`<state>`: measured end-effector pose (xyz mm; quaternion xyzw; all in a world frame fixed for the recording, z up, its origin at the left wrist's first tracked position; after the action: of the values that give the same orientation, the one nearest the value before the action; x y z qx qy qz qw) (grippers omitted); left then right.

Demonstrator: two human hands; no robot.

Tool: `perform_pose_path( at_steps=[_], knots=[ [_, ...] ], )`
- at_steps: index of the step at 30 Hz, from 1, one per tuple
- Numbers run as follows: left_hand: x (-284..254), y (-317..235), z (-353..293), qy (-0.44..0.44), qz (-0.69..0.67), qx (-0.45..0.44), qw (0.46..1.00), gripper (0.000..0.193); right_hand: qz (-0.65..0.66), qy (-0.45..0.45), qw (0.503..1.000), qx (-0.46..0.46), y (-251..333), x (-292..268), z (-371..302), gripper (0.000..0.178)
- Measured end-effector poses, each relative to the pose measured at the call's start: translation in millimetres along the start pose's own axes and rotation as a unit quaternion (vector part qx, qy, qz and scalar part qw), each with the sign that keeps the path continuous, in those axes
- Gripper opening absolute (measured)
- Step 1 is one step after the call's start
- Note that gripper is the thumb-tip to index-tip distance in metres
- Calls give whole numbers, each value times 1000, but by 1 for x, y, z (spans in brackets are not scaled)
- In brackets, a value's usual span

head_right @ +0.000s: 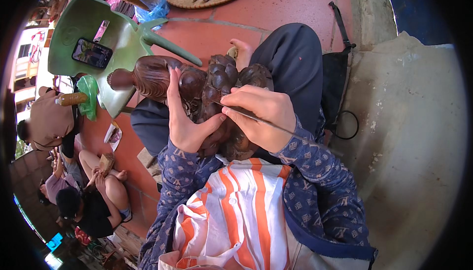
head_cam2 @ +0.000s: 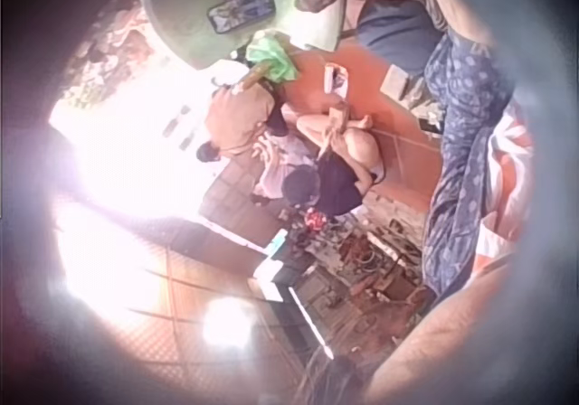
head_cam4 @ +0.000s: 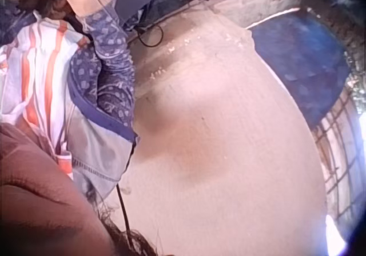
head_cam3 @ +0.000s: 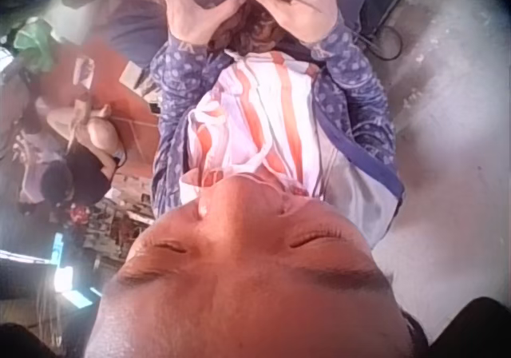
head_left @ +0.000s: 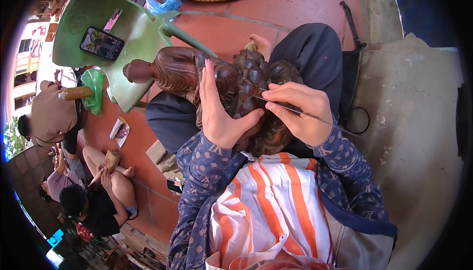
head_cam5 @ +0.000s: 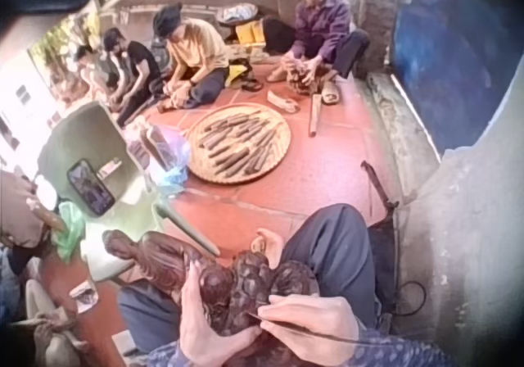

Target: The person carves a wooden Buddha statue using a small metal tool, focusing on the head and hair details. They hold the statue with one hand and use the tool with the other to refine the surface.

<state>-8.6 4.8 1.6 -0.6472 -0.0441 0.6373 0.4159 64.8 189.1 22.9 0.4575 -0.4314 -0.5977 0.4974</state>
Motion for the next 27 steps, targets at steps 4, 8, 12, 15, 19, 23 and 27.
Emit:
perform_pose_path(
  at_steps=[4, 8, 12, 15, 19, 23, 27],
  knots=[
    [1, -2, 1, -10, 2, 0, 1000, 119, -80, 1, 996, -35, 3, 5, 1, 16],
    [-1, 0, 4, -16, 16, 0, 1000, 119, -74, -3, 996, -49, 3, 12, 3, 13],
    [-3, -2, 2, -9, 3, -5, 1000, 118, -40, 68, 996, -34, 8, 1, -1, 11],
    [-1, -2, 1, -12, -3, -3, 1000, 118, -33, 13, 998, -43, 1, 7, 0, 11],
    [-3, -2, 1, -10, -1, 1, 1000, 118, -53, 21, 998, -37, 5, 9, 0, 11],
    [-2, -2, 1, -9, -13, -3, 1000, 118, -40, 61, 997, -32, 2, -1, -1, 12],
    [-2, 1, 0, -6, -10, 1, 1000, 119, -78, 56, 995, -41, 8, 4, 5, 12]
  ],
)
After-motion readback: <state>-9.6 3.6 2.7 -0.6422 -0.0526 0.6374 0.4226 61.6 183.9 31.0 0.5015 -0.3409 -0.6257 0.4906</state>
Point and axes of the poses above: each hand's wrist, its own z-axis towards the middle knuckle, its own x-axis out of the palm, y = z × x, the point moved 1 cm from there along z, towards the middle knuckle, and after that the axes turned 14 degrees about z, right-handed, at the moved point
